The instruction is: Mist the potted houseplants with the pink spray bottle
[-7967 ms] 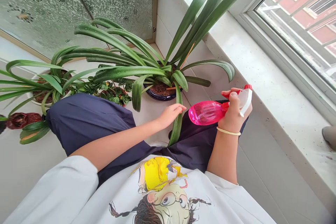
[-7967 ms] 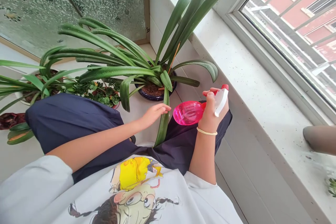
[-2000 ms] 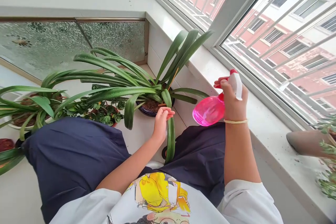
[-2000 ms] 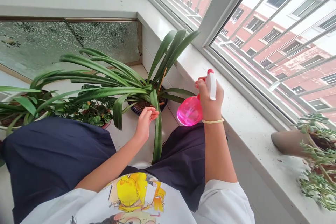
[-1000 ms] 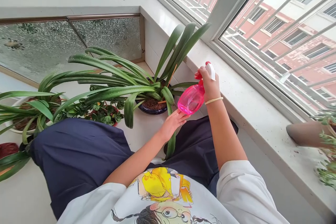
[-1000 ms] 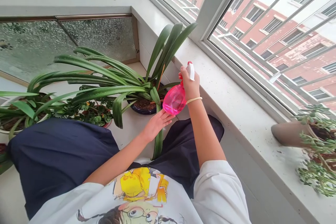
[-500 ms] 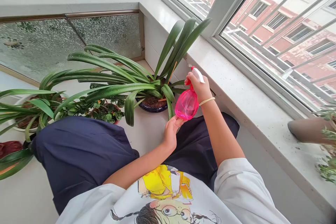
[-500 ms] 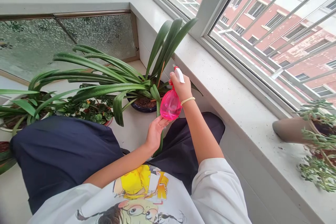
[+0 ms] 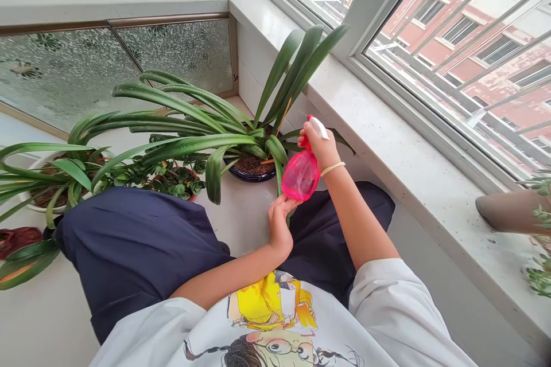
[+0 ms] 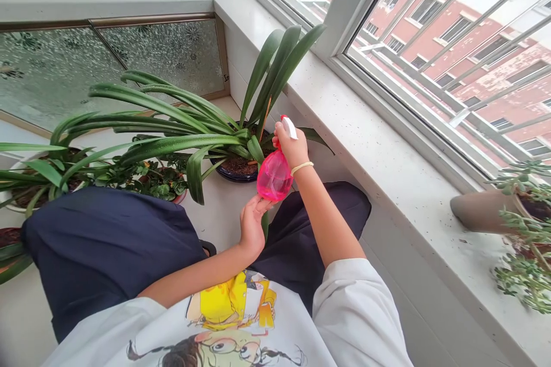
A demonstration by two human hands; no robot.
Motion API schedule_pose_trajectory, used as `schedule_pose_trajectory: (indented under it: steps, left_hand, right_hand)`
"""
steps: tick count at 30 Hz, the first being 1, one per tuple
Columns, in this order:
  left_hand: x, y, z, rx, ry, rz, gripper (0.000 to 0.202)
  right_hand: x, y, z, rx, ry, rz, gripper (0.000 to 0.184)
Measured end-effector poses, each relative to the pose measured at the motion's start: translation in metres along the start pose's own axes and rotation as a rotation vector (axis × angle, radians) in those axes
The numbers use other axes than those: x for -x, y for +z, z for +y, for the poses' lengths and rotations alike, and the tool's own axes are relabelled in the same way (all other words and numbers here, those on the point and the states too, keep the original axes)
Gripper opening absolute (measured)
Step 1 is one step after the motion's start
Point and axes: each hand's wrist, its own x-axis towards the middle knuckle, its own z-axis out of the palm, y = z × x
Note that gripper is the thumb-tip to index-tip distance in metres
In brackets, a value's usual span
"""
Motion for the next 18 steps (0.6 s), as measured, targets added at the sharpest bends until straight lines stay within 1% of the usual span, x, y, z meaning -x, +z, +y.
schedule_pose_trajectory:
  steps: [2, 5, 8, 10, 12, 14, 18]
  left_hand:
    - [-0.003, 0.0, 0.004, -0.021, 0.064, -0.066, 0.042]
    - [-0.013, 0.002, 0.017, -0.065, 0.155, -0.202, 0.046]
    - [-0.026, 0.003, 0.033, -0.1, 0.197, -0.358, 0.051]
    - [-0.033, 0.003, 0.041, -0.121, 0.201, -0.44, 0.052]
    - [-0.037, 0.002, 0.046, -0.142, 0.197, -0.477, 0.052]
    - [-0.038, 0.002, 0.047, -0.154, 0.196, -0.481, 0.053]
    - [-0.032, 0.003, 0.041, -0.131, 0.171, -0.494, 0.05]
  right_hand:
    - [0.001, -0.002, -0.009, -0.021, -0.075, -0.012, 0.044]
    - [0.002, -0.008, -0.029, 0.01, -0.203, -0.008, 0.048]
    - [0.001, -0.013, -0.048, 0.037, -0.29, 0.034, 0.042]
    - [-0.001, -0.015, -0.054, 0.064, -0.327, 0.068, 0.034]
    - [-0.004, -0.017, -0.056, 0.106, -0.356, 0.084, 0.032]
    - [-0.006, -0.019, -0.053, 0.136, -0.374, 0.08, 0.033]
    - [-0.005, -0.019, -0.048, 0.171, -0.374, 0.033, 0.034]
